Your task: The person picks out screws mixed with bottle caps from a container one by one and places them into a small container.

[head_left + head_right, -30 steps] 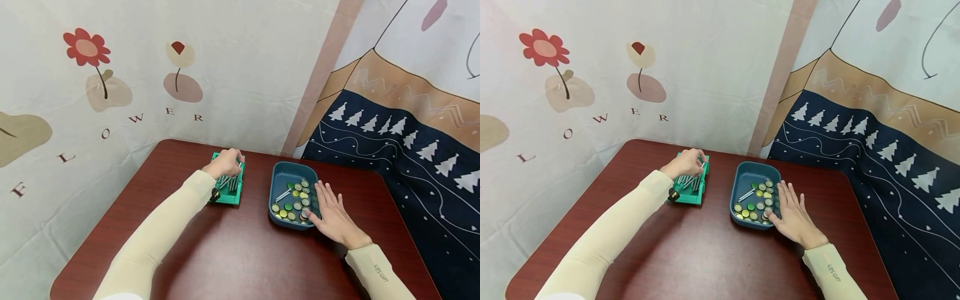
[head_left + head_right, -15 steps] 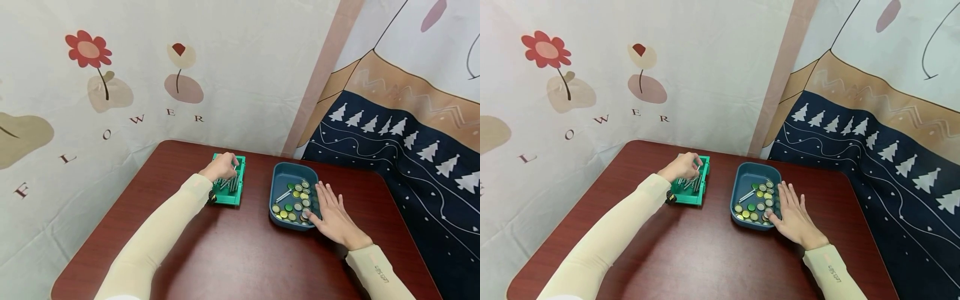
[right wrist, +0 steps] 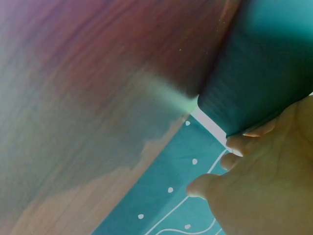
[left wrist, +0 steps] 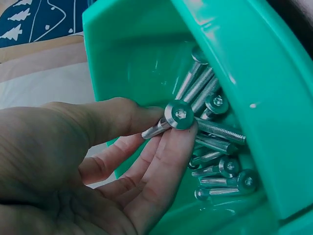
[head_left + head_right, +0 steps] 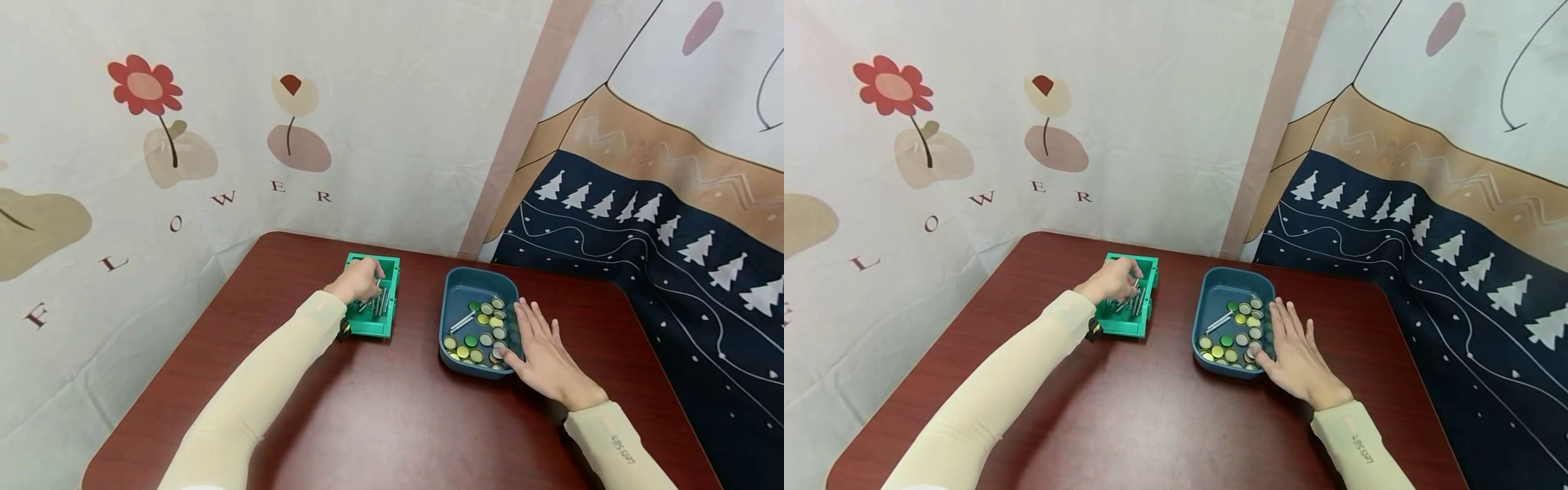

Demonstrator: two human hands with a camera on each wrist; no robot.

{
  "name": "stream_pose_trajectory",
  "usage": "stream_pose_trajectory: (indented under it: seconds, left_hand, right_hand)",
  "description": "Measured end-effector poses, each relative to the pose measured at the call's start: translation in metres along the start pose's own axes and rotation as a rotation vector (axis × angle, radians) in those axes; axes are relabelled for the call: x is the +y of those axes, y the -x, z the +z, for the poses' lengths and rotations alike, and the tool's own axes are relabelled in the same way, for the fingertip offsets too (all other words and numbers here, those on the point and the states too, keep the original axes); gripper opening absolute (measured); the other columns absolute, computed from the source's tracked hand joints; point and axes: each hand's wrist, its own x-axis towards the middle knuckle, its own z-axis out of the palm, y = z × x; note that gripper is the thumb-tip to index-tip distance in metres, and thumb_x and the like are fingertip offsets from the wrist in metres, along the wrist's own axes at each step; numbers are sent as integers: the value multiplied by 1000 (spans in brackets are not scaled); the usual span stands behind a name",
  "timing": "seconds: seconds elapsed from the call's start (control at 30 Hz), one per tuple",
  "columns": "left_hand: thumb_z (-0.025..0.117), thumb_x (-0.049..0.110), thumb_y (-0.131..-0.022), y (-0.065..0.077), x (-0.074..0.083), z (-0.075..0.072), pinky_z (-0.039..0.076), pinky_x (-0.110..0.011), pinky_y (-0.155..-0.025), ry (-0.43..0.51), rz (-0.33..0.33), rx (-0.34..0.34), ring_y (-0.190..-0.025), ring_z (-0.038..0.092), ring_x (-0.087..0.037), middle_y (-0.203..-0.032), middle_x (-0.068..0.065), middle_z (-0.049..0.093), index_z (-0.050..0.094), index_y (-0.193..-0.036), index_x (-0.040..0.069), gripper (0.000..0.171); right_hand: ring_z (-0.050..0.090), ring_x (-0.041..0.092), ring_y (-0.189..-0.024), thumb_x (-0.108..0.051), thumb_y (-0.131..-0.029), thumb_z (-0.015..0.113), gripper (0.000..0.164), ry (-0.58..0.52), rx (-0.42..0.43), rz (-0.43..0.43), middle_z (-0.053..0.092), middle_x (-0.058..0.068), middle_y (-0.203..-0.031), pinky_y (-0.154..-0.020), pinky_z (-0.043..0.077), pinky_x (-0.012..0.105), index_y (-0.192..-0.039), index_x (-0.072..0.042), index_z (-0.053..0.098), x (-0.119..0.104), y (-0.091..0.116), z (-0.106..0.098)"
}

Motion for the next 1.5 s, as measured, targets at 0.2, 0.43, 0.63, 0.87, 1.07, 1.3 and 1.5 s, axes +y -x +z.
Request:
stream_pose_trajectory:
  seconds: [0.2, 0.43, 0.63, 0.87, 1.07, 1.3, 1.5]
  left_hand:
    - [67, -1, -112, 0, 1, 2, 52, -34, -75, -50, -20, 6, -73, 62, -18, -136, -22, 79, 67, -156, 1, 45]
    - [72, 5, -113, 0, 4, 2, 59, -41, -91, -97, -15, 41, -127, 63, -32, -162, -22, 66, 67, -155, 0, 43]
    - [72, 11, -114, 2, 7, 2, 58, -44, -94, -89, -17, 87, -108, 68, -29, -148, -21, 73, 67, -152, 3, 39]
    - [74, 21, -116, 7, 12, 5, 60, -44, -89, -125, 6, 136, -108, 71, -28, -150, -17, 72, 65, -156, 9, 43]
    - [73, 25, -116, 11, 13, 11, 65, -49, -94, -179, 56, 205, -121, 72, -33, -154, -19, 66, 64, -157, 9, 45]
    - [70, 29, -118, 13, 18, 16, 67, -52, -88, -308, 111, 301, -118, 71, -37, -152, -23, 66, 62, -161, 7, 49]
    - [72, 39, -117, 15, 26, 19, 61, -60, -107, -425, 155, 381, -133, 68, -42, -157, -20, 65, 62, -162, 11, 54]
  right_hand:
    - [8, 57, -181, -50, -116, 66, 101, -4, 4, -8, 12, 28, -195, -135, 11, 91, -186, 0, 13, 1, 0, 1]
    - [9, 56, -181, -51, -116, 67, 100, -6, 6, -10, 13, 27, -195, -136, 11, 91, -185, 0, 15, -2, 0, 0]
    - [9, 56, -181, -51, -116, 66, 101, -10, 2, -4, 12, 26, -195, -137, 10, 90, -186, -1, 14, -1, 0, -1]
    - [5, 54, -182, -51, -116, 65, 101, -11, -17, 6, 9, 25, -196, -138, 8, 89, -186, -2, 11, 1, 0, 0]
    - [6, 54, -182, -52, -116, 66, 101, -12, -15, 6, 10, 24, -196, -138, 9, 89, -186, -1, 13, -1, 0, -2]
    - [9, 55, -181, -51, -116, 66, 101, -11, -9, 0, 11, 26, -196, -137, 10, 90, -186, 0, 14, -3, 0, -3]
    - [9, 55, -181, -51, -115, 67, 101, -12, 2, -2, 13, 26, -195, -136, 12, 91, -185, 0, 16, -2, 0, -2]
